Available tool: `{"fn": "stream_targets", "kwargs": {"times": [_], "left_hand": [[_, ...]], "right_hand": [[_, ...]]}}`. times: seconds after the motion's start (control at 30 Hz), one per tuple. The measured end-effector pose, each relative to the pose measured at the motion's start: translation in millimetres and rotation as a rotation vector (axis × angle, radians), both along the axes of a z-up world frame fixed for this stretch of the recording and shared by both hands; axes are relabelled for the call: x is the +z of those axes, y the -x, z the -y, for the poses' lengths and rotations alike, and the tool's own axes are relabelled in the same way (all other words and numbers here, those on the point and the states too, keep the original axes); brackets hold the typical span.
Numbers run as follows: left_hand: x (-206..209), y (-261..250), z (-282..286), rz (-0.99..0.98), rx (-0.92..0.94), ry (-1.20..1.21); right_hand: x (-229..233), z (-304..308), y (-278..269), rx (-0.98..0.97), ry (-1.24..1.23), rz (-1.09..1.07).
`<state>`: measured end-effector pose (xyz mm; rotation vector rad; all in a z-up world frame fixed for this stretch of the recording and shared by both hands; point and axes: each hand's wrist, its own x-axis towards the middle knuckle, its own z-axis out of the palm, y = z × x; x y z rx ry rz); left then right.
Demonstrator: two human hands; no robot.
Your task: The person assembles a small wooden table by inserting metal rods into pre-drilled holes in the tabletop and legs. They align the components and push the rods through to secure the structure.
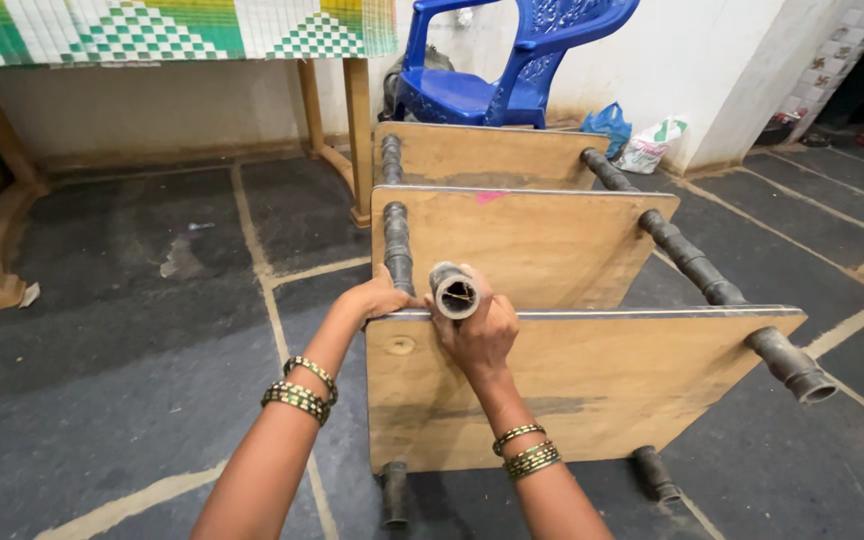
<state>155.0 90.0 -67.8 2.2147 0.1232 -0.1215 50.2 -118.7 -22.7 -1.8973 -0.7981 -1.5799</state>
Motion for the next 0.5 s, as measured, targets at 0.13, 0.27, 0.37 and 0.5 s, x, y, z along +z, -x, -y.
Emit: {"fn": "stream_targets", "kwargs": {"times": [0.13, 0.27, 0.37, 0.5], "left_hand": [[8, 6, 4, 0.143, -0.108, 0.004], [20, 28, 6, 0.168, -0.003, -0.034], [33, 41, 9, 0.108, 0.054, -0.067], [47, 47, 11, 0.031, 0.084, -0.213]], "right_hand": [[2, 0, 1, -0.01, 0.008, -0.008], [-1, 0, 1, 0.001, 0.006, 0.008], [-2, 1, 0, 0.002, 0.008, -0.012], [-1, 1, 0, -0.011, 0.009, 0.005]]}}
